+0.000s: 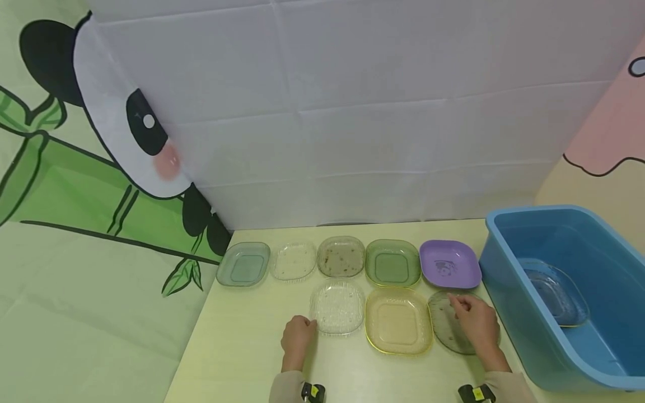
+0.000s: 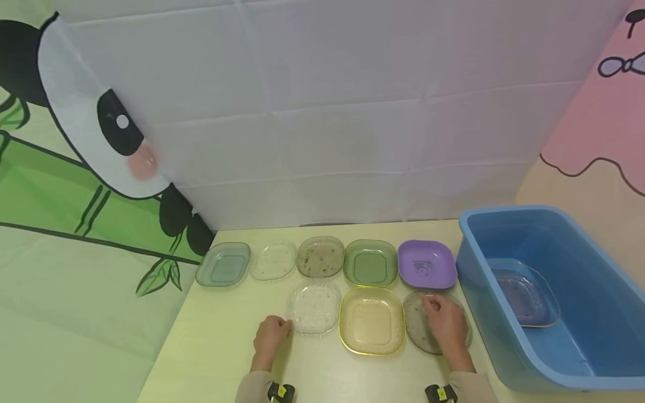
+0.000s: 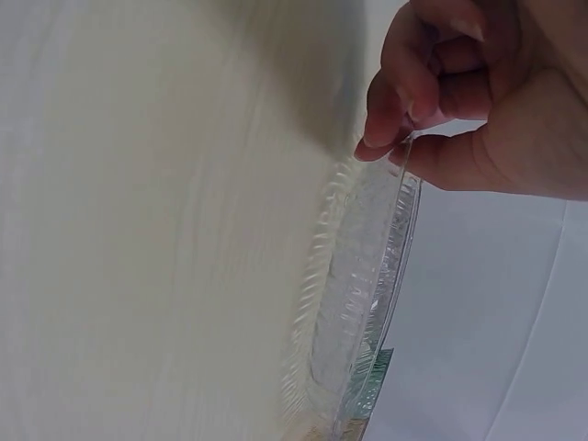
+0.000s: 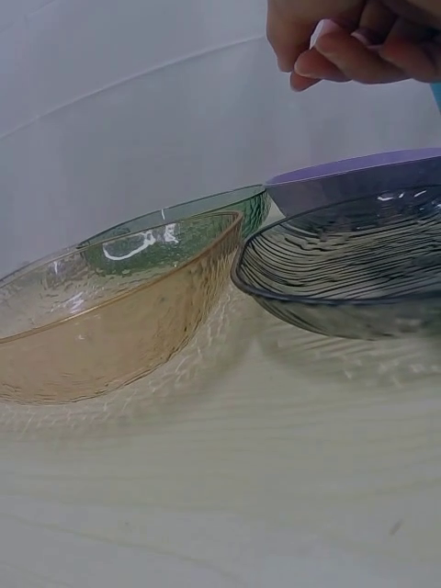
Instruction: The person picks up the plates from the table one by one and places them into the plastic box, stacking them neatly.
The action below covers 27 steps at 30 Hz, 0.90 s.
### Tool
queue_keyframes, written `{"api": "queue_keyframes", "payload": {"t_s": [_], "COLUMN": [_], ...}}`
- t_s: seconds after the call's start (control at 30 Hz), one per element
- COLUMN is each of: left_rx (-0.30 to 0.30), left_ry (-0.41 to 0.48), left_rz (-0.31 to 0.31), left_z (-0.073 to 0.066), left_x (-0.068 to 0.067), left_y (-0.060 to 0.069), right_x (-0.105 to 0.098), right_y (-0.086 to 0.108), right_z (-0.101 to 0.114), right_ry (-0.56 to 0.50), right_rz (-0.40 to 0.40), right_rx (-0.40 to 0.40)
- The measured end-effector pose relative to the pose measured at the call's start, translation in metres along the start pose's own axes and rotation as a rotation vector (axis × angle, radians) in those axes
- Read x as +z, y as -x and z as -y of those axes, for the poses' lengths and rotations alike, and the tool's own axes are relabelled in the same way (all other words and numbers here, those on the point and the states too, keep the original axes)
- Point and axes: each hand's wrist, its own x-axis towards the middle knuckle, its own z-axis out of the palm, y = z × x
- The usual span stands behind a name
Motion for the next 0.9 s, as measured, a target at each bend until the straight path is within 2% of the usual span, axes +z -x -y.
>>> {"api": "queue_keyframes", "payload": {"t_s": [0.2, 0.5, 0.7, 0.9], "left_rx": [-0.009, -0.014, -0.032, -0.032], "left_ry": [0.059, 0.098, 0.104, 0.119], "left_rz": [-0.017, -0.023, -0.021, -0.021], "left_z": [0.003, 0.004, 0.011, 0.014], "left_x": [0.003, 0.002, -0.001, -0.010], "left_y": [0.000, 0.000, 0.005, 0.012], "right_x": [0.001, 0.002, 0.000, -0.002], "right_y": [0.001, 0.002, 0.003, 0.004], "right_z": [-0.001, -0.002, -0.002, -0.003], "right_ry": [-0.024, -0.018, -0.006, -0.017], "right_rz": [-0.030, -0.037, -0.028, -0.034], "right_rx": [-0.002, 0.004, 0.019, 0.018]}}
